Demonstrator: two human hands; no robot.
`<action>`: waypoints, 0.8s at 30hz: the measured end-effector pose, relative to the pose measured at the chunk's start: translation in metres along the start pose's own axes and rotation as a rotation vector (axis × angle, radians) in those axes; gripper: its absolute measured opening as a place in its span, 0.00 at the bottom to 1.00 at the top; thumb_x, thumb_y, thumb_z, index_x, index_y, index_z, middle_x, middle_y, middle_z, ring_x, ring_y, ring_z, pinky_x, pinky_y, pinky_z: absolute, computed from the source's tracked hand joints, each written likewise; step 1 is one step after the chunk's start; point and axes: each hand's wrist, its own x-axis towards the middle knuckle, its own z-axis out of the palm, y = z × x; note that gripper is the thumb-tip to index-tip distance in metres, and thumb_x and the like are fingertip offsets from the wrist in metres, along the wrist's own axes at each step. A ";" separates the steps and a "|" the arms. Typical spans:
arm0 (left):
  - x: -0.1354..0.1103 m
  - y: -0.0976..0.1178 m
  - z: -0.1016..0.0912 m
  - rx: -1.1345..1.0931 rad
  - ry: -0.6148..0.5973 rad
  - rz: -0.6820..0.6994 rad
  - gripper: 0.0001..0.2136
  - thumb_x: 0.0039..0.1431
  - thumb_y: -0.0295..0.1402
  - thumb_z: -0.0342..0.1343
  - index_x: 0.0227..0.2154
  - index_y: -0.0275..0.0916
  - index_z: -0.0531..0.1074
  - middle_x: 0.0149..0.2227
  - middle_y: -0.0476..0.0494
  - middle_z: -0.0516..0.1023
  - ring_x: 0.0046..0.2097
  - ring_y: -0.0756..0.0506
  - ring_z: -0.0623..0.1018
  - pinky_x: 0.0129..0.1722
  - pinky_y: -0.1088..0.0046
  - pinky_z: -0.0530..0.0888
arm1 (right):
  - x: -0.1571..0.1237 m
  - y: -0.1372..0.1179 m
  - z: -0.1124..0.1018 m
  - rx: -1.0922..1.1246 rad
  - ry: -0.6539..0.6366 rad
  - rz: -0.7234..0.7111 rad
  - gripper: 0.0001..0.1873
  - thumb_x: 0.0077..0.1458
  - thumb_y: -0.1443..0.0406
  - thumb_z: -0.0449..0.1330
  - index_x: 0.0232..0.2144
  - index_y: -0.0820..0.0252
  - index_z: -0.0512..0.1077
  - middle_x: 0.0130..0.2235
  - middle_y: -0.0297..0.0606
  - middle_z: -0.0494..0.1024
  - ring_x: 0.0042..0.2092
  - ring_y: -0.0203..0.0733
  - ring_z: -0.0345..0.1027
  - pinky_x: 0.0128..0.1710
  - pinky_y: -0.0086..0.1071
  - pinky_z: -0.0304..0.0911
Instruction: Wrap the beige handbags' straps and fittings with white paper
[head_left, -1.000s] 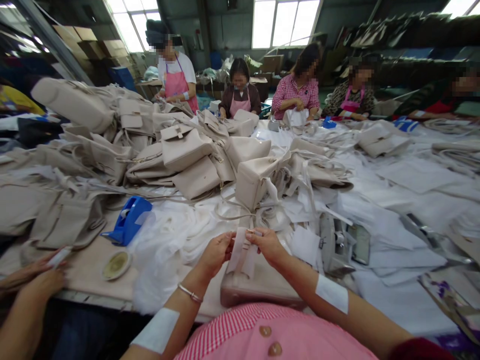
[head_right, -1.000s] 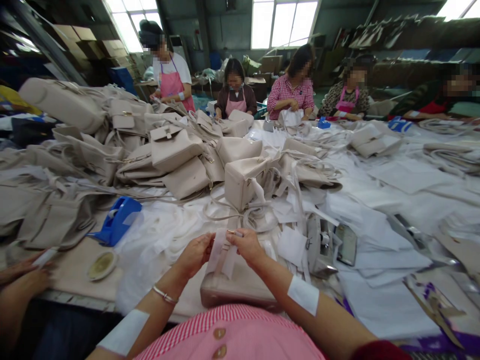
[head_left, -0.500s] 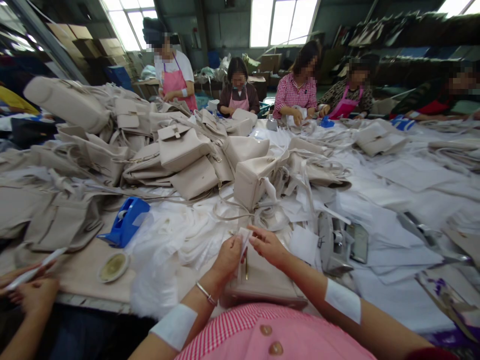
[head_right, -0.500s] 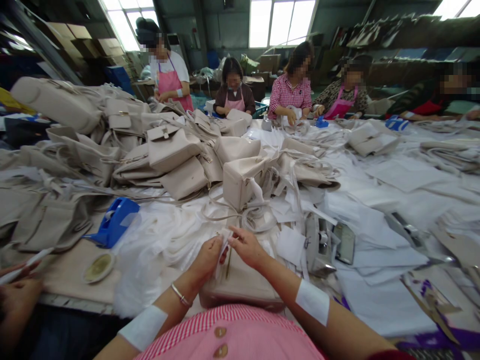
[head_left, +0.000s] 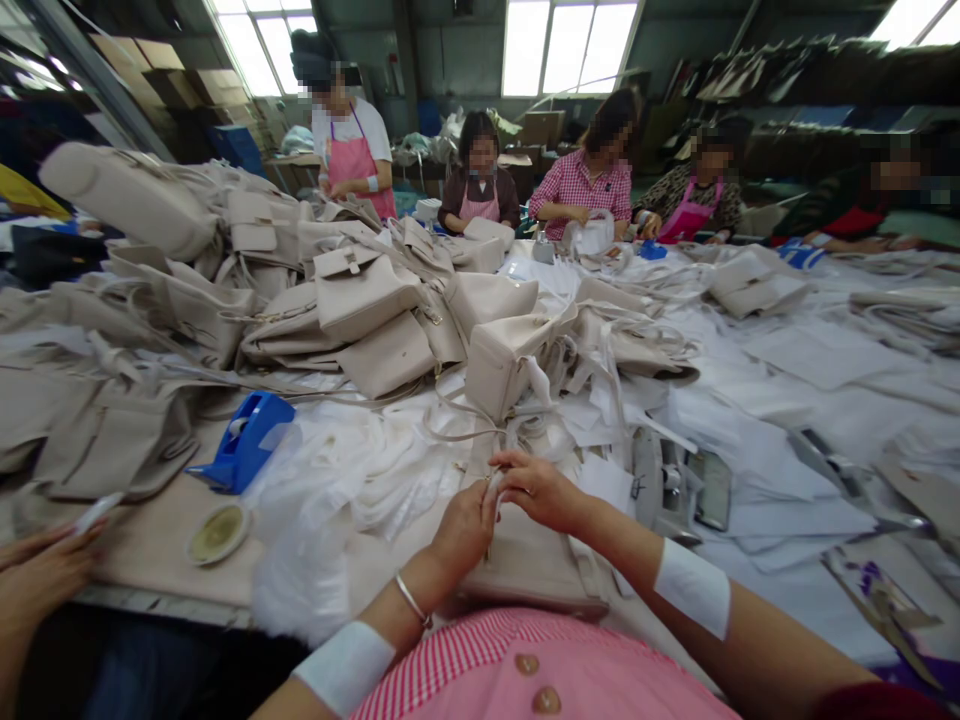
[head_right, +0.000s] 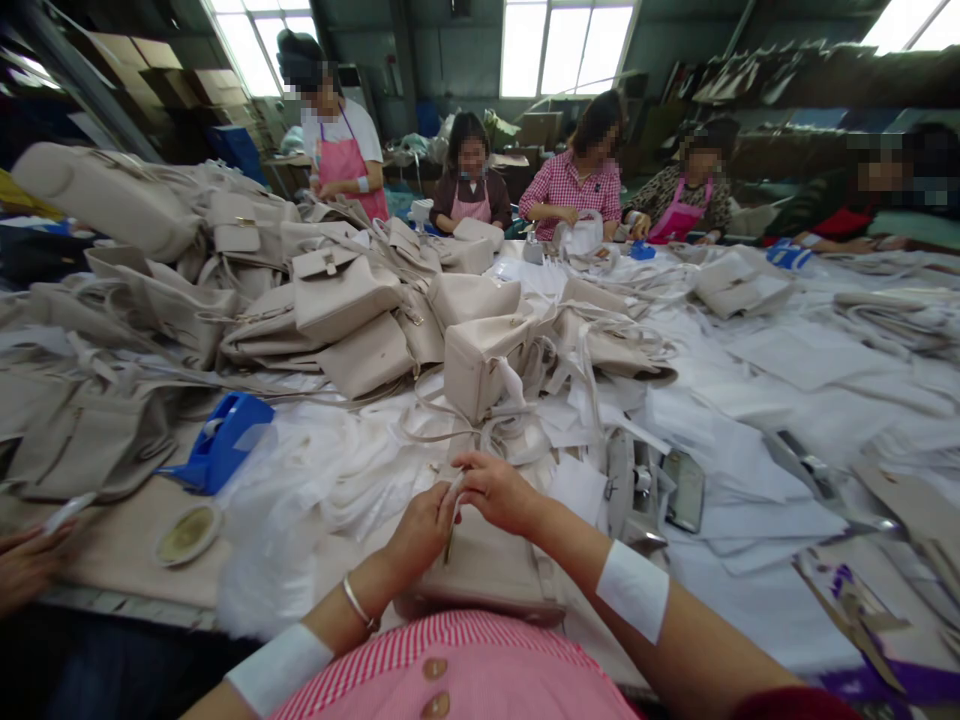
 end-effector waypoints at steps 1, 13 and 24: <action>-0.002 0.001 0.000 0.032 -0.011 0.027 0.17 0.67 0.38 0.38 0.29 0.39 0.68 0.25 0.45 0.73 0.29 0.47 0.72 0.34 0.69 0.66 | -0.001 0.001 0.002 0.035 -0.001 0.054 0.05 0.52 0.70 0.61 0.29 0.58 0.78 0.46 0.43 0.75 0.45 0.43 0.70 0.49 0.38 0.64; -0.016 0.005 0.005 0.127 -0.045 0.053 0.13 0.65 0.39 0.45 0.31 0.39 0.70 0.29 0.43 0.76 0.33 0.45 0.74 0.34 0.71 0.68 | -0.012 0.011 0.020 0.516 0.167 0.536 0.03 0.42 0.68 0.64 0.25 0.61 0.76 0.21 0.30 0.72 0.24 0.33 0.63 0.25 0.26 0.58; 0.000 -0.001 0.010 0.152 -0.071 -0.028 0.18 0.64 0.45 0.44 0.25 0.41 0.69 0.22 0.49 0.74 0.27 0.47 0.74 0.29 0.73 0.67 | -0.100 0.023 -0.042 -0.100 0.730 0.572 0.12 0.55 0.63 0.56 0.40 0.59 0.76 0.40 0.41 0.77 0.41 0.42 0.68 0.42 0.34 0.62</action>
